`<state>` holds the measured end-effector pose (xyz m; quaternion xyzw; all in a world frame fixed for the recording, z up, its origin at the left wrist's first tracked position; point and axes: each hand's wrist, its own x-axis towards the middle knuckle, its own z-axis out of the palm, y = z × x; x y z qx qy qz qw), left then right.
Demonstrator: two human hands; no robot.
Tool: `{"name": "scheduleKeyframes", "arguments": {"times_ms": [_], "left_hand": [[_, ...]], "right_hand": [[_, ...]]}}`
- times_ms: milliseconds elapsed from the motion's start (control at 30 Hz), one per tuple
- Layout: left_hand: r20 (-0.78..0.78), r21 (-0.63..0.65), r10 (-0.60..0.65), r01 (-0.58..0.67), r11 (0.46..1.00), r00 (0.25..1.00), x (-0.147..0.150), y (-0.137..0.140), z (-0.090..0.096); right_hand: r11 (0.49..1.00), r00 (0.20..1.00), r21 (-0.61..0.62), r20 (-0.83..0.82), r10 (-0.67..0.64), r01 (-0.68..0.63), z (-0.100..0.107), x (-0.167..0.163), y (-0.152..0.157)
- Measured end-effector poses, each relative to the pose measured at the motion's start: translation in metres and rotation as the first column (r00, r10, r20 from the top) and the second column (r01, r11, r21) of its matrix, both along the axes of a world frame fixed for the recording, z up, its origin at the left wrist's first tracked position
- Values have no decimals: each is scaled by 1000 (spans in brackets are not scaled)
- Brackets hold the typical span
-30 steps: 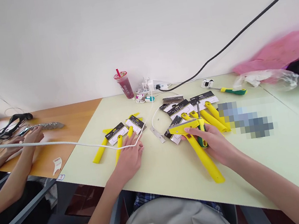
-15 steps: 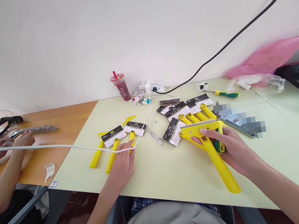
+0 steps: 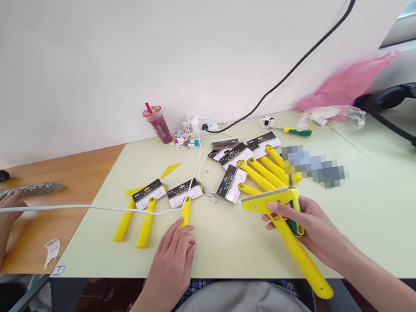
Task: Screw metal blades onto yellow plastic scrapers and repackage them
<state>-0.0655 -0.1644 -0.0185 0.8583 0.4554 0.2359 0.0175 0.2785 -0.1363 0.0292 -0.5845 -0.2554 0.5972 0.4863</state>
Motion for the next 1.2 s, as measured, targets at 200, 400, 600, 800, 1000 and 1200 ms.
{"name": "scheduleKeyframes", "arguments": {"times_ms": [200,400,600,800,1000,1200], "left_hand": [[-44,54,15,-12,998,999,19,30,-12],[-11,29,128,-127,991,992,10,68,-21],[150,6,199,-202,979,968,-7,93,-26],[272,-36,252,-252,967,929,-21,107,-24],[328,-120,331,-309,944,885,-21,97,-6],[300,-125,311,-286,950,902,-33,76,32]], "right_hand": [[964,964,70,88,251,-257,-10,-44,8],[908,919,178,189,346,-378,-19,-79,37],[891,792,202,565,233,-406,-25,-95,66],[858,685,166,682,257,-486,-27,-123,90],[819,541,102,796,274,-564,-33,-140,107],[798,450,111,867,213,-592,-34,-135,110]]}}
